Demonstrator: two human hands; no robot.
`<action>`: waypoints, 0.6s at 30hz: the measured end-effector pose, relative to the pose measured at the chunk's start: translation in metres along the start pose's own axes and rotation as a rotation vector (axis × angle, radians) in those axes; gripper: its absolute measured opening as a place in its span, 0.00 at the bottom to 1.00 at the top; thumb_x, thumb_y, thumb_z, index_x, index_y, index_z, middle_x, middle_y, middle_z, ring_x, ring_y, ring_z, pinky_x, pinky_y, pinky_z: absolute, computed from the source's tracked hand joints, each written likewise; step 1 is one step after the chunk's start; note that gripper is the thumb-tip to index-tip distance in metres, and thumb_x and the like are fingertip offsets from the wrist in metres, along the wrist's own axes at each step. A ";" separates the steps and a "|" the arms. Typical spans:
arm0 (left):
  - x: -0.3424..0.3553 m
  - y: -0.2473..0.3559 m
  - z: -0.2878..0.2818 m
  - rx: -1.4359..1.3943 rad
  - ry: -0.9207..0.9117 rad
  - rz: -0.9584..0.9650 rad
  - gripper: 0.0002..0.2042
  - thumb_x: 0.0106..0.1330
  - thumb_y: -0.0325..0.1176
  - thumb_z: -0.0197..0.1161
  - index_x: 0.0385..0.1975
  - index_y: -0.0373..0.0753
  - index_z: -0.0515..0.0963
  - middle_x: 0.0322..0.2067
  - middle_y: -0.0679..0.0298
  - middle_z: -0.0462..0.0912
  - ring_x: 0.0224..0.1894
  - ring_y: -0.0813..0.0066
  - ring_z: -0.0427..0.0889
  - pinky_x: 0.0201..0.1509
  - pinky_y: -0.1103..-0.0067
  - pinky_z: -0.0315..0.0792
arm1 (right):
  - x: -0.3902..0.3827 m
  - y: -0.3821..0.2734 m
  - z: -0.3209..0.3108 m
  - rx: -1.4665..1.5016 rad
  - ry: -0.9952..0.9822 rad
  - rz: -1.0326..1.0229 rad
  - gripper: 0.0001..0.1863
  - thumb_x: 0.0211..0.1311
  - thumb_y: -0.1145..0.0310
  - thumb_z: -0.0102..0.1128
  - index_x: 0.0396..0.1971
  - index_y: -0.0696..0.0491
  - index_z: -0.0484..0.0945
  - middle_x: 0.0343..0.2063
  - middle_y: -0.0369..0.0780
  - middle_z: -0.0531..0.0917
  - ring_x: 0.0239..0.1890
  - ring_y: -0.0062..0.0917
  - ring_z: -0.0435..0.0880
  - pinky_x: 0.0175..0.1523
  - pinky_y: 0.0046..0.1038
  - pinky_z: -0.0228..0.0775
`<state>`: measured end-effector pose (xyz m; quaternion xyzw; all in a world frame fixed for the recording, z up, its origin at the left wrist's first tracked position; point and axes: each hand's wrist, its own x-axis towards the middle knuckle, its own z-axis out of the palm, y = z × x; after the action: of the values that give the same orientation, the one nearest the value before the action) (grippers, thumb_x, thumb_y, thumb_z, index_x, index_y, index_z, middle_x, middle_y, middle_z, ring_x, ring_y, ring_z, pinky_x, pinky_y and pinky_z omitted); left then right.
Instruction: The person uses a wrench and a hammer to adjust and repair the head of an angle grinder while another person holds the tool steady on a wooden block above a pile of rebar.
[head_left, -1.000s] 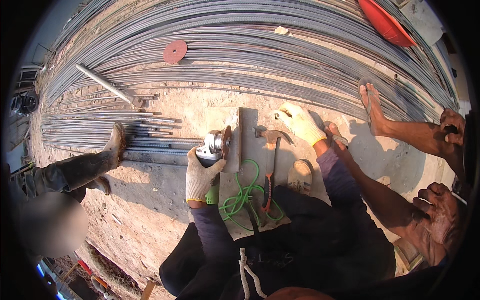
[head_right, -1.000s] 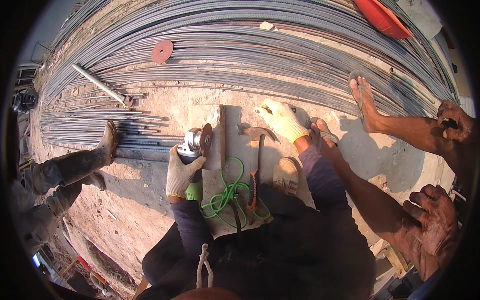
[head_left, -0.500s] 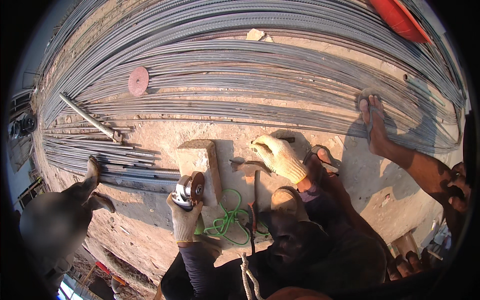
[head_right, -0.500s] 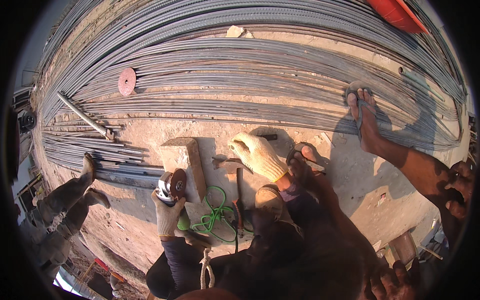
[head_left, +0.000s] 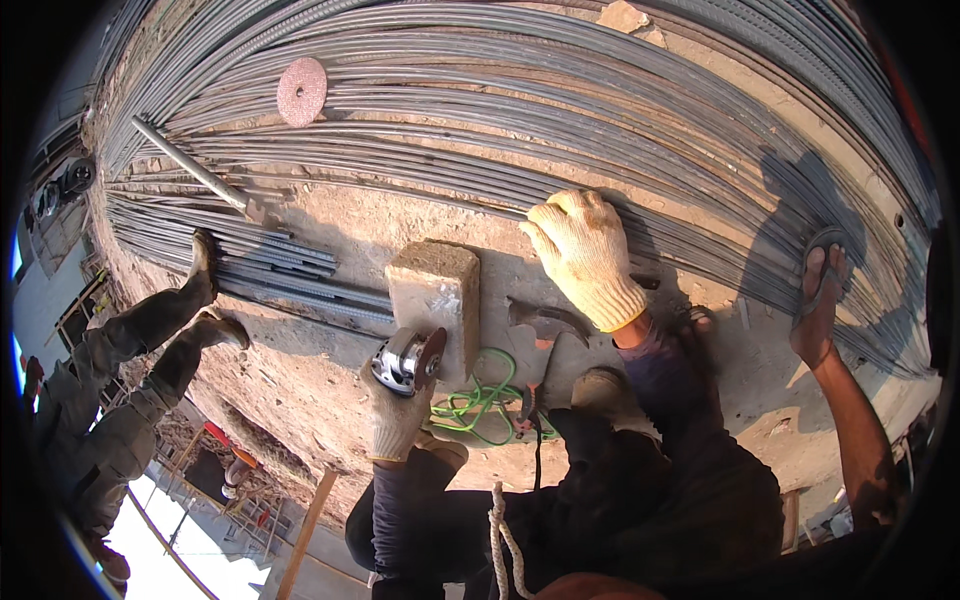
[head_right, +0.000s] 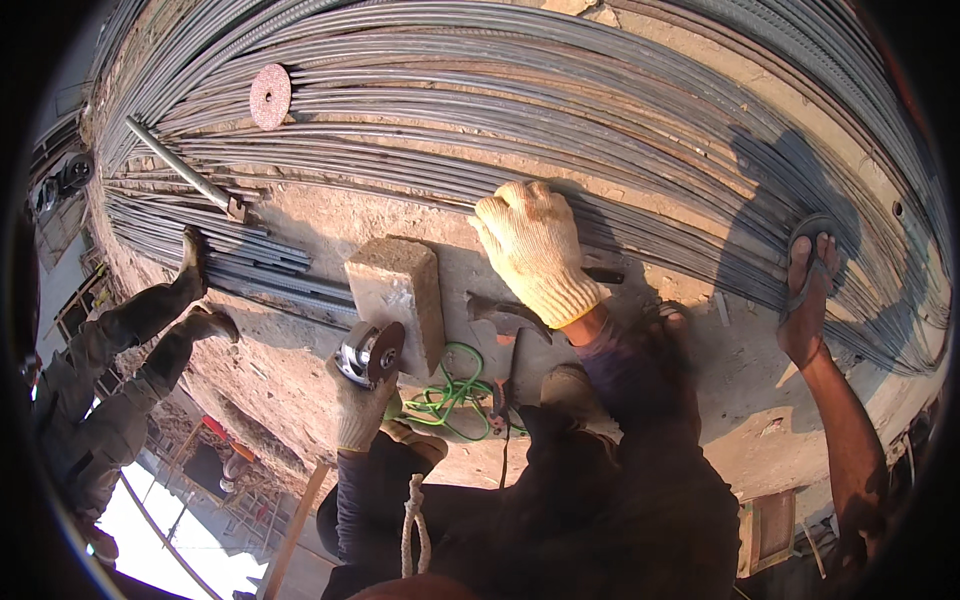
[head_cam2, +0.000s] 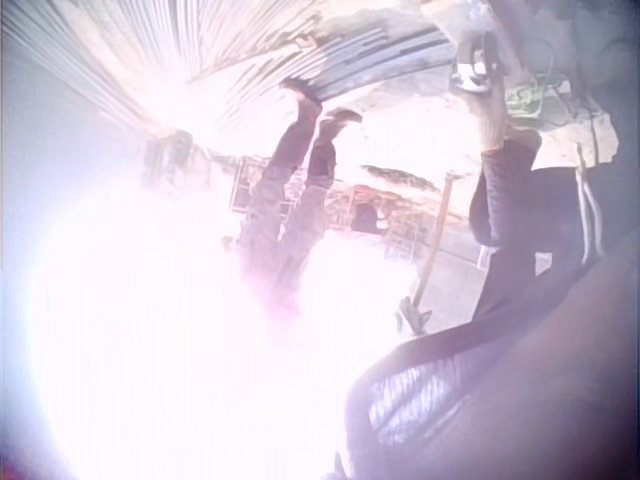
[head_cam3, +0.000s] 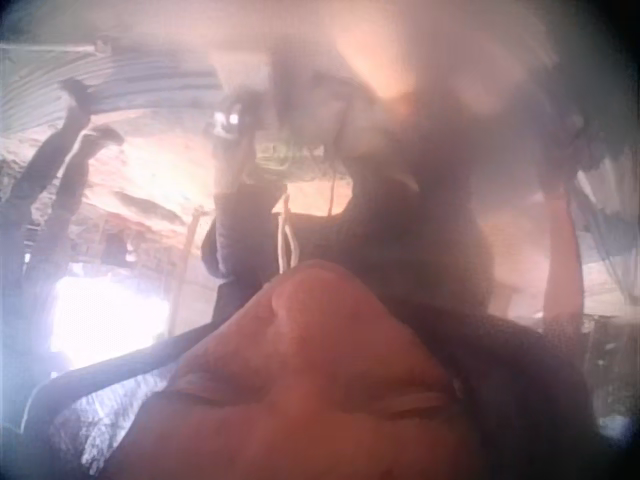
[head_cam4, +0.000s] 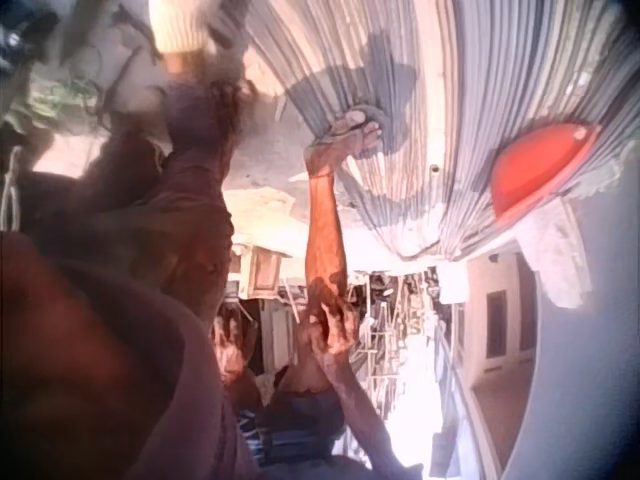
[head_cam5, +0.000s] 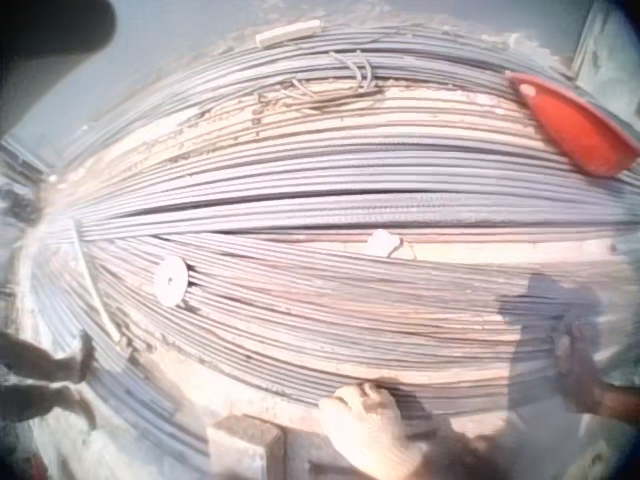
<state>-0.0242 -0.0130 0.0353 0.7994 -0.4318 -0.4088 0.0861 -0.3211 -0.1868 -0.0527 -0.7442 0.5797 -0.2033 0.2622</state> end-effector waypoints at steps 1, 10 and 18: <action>0.001 0.000 0.001 0.012 0.010 0.047 0.41 0.58 0.31 0.75 0.62 0.30 0.50 0.58 0.45 0.69 0.59 0.61 0.76 0.59 0.71 0.75 | 0.001 -0.004 0.009 -0.074 -0.037 -0.001 0.06 0.61 0.64 0.61 0.34 0.47 0.81 0.33 0.38 0.80 0.40 0.35 0.80 0.44 0.39 0.73; -0.007 -0.001 0.005 -0.128 0.024 0.039 0.39 0.57 0.30 0.76 0.61 0.33 0.53 0.55 0.48 0.73 0.55 0.65 0.78 0.56 0.71 0.76 | 0.012 -0.001 0.002 -0.268 -0.205 -0.325 0.07 0.55 0.72 0.61 0.35 0.51 0.78 0.31 0.40 0.77 0.33 0.33 0.84 0.32 0.31 0.80; -0.012 0.001 -0.014 -0.022 0.042 0.014 0.41 0.52 0.34 0.77 0.61 0.32 0.56 0.50 0.46 0.77 0.51 0.57 0.81 0.54 0.67 0.75 | 0.030 -0.018 -0.006 -0.470 -0.334 -0.509 0.15 0.60 0.74 0.61 0.47 0.48 0.81 0.36 0.42 0.83 0.37 0.30 0.88 0.36 0.29 0.83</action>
<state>-0.0184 -0.0070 0.0518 0.8038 -0.4309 -0.3960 0.1069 -0.3034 -0.2137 -0.0369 -0.9271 0.3564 0.0005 0.1163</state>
